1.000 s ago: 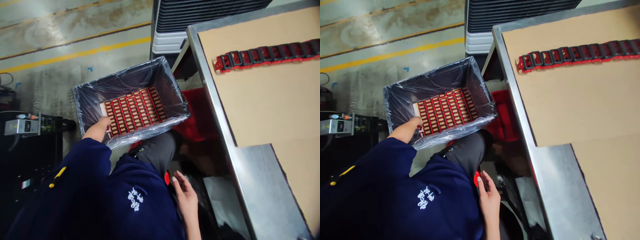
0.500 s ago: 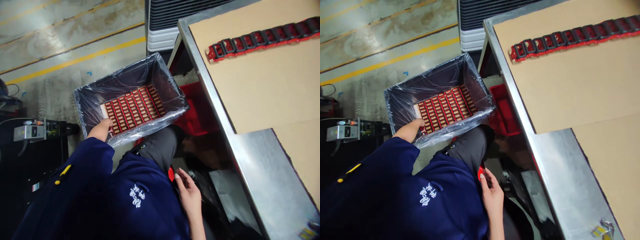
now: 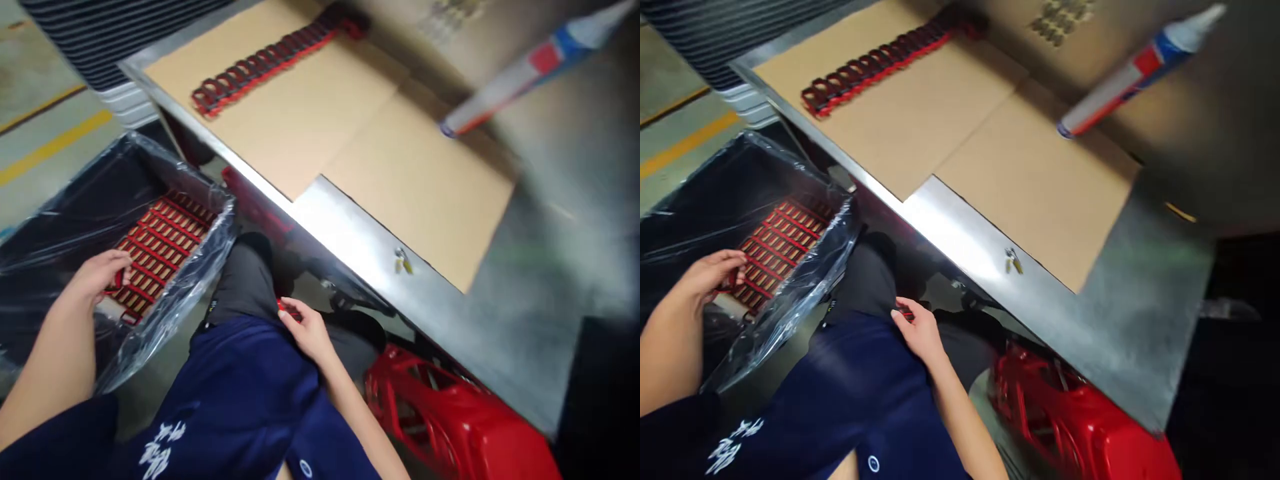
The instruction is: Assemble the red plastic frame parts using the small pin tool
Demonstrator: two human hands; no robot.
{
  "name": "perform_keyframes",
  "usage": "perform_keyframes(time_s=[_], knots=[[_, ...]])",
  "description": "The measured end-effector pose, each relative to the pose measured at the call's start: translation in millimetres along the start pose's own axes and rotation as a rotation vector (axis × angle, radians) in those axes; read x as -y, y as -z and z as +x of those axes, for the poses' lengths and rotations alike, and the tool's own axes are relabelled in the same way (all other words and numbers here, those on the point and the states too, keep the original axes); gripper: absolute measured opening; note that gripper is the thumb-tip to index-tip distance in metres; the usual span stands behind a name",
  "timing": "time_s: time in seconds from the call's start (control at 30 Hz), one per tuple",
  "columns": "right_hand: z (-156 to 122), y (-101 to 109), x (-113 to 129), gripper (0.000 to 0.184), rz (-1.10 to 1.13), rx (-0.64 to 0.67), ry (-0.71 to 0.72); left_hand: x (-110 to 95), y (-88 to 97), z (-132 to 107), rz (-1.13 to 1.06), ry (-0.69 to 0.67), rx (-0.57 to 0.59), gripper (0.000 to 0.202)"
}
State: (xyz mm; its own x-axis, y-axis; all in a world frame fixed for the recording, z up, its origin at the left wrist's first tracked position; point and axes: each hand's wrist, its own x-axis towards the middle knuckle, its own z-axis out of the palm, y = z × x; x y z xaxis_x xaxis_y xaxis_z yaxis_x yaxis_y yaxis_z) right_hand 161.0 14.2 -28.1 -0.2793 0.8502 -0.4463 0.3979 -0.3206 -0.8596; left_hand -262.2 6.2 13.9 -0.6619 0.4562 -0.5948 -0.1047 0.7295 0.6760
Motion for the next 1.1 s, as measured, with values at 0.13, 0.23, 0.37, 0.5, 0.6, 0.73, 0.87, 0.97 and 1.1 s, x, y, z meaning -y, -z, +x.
perform_keyframes(time_s=[0.13, 0.23, 0.37, 0.5, 0.6, 0.73, 0.87, 0.97, 1.1], knots=[[-8.7, -3.7, 23.8, 0.045, 0.141, 0.097, 0.072, -37.2, -87.9, -58.2, -0.546, -0.167, 0.639, 0.026], [-20.5, -0.8, 42.4, 0.044, 0.272, 0.062, 0.159, -42.5, -181.6, -126.1, -0.637, -0.013, 1.017, 0.055], [-43.3, 14.5, 52.8, 0.022, 0.308, -0.304, 0.209, -33.5, -256.4, -185.9, -0.558, 0.082, 1.195, 0.048], [-63.8, 25.2, 50.3, 0.017, 0.204, -0.512, 0.326, -26.9, -266.7, -208.0, -0.504, 0.179, 1.296, 0.045], [-69.7, 27.4, 47.6, 0.022, 0.093, -0.596, 0.505, -23.2, -266.1, -217.6, -0.491, 0.188, 1.289, 0.043], [-71.3, 30.8, 45.3, 0.021, -0.005, -0.612, 0.658, -24.3, -262.9, -218.2, -0.399, 0.038, 1.175, 0.041], [-72.6, 35.5, 45.2, 0.022, -0.027, -0.625, 0.720, -35.6, -248.6, -197.8, -0.390, -0.198, 0.990, 0.041], [-71.8, 37.0, 45.4, 0.024, -0.049, -0.621, 0.757, -39.6, -228.1, -187.4, -0.322, -0.382, 0.908, 0.048], [-68.0, 35.6, 42.4, 0.017, -0.037, -0.579, 0.849, -33.1, -199.1, -195.0, -0.070, -0.568, 1.229, 0.056]])
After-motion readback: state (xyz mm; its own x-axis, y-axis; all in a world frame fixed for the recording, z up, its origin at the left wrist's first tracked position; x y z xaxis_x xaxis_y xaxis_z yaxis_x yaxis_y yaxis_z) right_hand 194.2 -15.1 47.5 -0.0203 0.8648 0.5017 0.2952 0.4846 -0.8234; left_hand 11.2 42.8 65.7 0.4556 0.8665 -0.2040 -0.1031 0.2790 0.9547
